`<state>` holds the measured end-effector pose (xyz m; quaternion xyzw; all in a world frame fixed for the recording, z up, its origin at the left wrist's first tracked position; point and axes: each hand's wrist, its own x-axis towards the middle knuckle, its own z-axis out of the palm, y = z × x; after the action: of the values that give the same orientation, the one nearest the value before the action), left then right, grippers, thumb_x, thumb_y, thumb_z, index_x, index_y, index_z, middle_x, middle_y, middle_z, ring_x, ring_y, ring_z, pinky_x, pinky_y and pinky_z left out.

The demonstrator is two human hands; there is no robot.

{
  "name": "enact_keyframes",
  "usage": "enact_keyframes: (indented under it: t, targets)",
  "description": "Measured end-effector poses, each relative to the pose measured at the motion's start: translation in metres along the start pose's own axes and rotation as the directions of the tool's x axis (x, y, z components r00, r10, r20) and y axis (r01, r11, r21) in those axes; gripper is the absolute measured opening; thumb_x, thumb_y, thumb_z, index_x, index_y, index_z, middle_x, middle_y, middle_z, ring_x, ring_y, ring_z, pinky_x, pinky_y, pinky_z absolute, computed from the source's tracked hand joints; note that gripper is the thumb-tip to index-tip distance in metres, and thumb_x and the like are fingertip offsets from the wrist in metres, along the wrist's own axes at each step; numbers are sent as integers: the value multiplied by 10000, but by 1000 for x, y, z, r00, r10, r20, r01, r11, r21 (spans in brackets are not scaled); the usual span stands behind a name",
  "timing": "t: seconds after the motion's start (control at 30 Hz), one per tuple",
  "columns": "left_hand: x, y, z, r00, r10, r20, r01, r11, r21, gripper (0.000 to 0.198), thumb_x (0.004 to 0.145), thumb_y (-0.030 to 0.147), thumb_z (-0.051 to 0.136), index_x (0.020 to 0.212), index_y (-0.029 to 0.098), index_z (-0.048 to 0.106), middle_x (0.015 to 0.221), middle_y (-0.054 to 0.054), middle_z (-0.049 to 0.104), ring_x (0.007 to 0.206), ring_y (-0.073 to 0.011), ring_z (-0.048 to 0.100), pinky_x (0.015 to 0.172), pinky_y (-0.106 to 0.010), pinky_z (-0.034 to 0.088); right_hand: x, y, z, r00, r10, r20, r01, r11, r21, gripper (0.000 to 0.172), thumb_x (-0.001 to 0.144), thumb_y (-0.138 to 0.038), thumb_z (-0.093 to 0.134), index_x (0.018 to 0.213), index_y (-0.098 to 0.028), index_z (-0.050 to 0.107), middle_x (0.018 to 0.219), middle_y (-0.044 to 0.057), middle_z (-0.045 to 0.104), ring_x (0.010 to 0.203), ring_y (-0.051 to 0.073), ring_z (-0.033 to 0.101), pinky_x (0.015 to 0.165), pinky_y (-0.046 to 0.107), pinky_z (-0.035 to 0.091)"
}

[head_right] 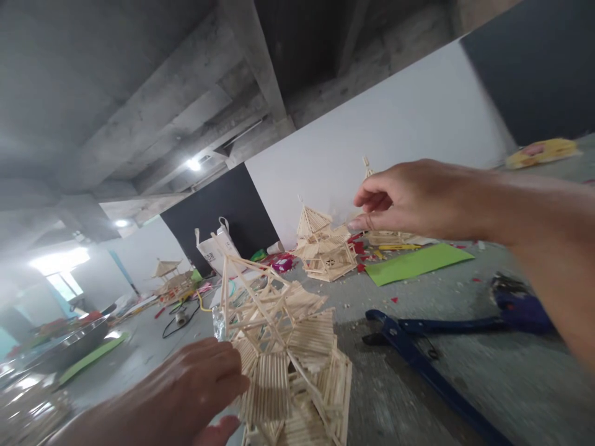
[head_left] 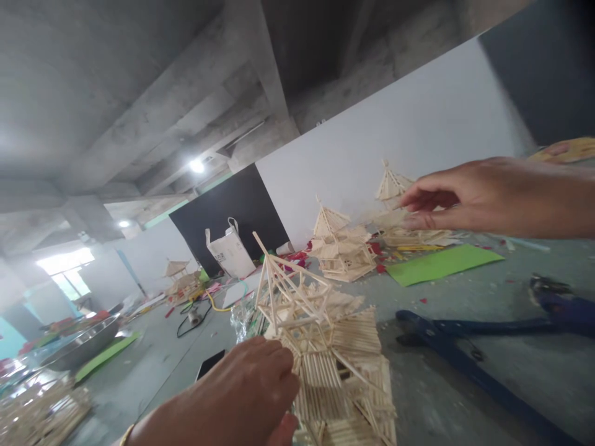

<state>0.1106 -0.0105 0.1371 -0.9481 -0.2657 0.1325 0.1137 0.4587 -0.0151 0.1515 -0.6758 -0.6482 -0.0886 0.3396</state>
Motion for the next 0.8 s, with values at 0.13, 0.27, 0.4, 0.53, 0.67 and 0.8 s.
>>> enact_keyframes:
  t: [0.13,0.27,0.4,0.53,0.67,0.8]
  targets:
    - [3,3,-4,1000,-4,30,4,1000,19,13,813,203,540,824,210,541,883,-12,556,840,-193,524,763,-365,468,0,0,-1,1000,2,19,-2,1000,6,526,552,-628,434,873,-260,630,919,46,695,836,268,625,708,400,465]
    - [6,4,-4,999,-12,29,12,1000,17,26,799,199,547,823,208,543,872,-8,558,838,-192,529,763,-366,467,-2,-6,-4,999,27,38,-27,1000,4,519,537,-615,428,865,-263,624,931,44,692,850,267,623,706,386,452]
    - [6,4,-5,999,-14,34,14,1000,10,7,801,205,548,805,204,543,871,-7,558,841,-192,530,753,-360,464,-3,-6,-4,998,31,55,-33,999,28,496,529,-609,436,840,-265,613,911,50,693,828,271,630,683,383,458]
    - [5,6,-8,999,-20,49,19,1000,12,8,801,205,555,803,198,553,862,-10,561,828,-189,530,737,-352,462,-1,-3,-3,998,21,60,-22,999,31,503,544,-632,443,850,-273,618,935,43,690,847,263,630,715,393,468]
    - [2,5,-7,999,-33,42,34,999,-5,48,796,235,572,826,206,549,879,-7,559,842,-196,528,751,-369,456,-1,-3,-2,997,12,70,-14,999,29,518,551,-651,446,859,-272,620,923,41,690,838,256,631,721,397,477]
    - [0,2,-3,998,-45,37,46,999,-17,69,789,249,590,818,219,535,875,6,555,838,-194,525,740,-365,449,-2,-4,-1,997,16,74,-17,1000,10,523,550,-647,436,862,-270,620,917,41,691,824,250,634,722,399,476]
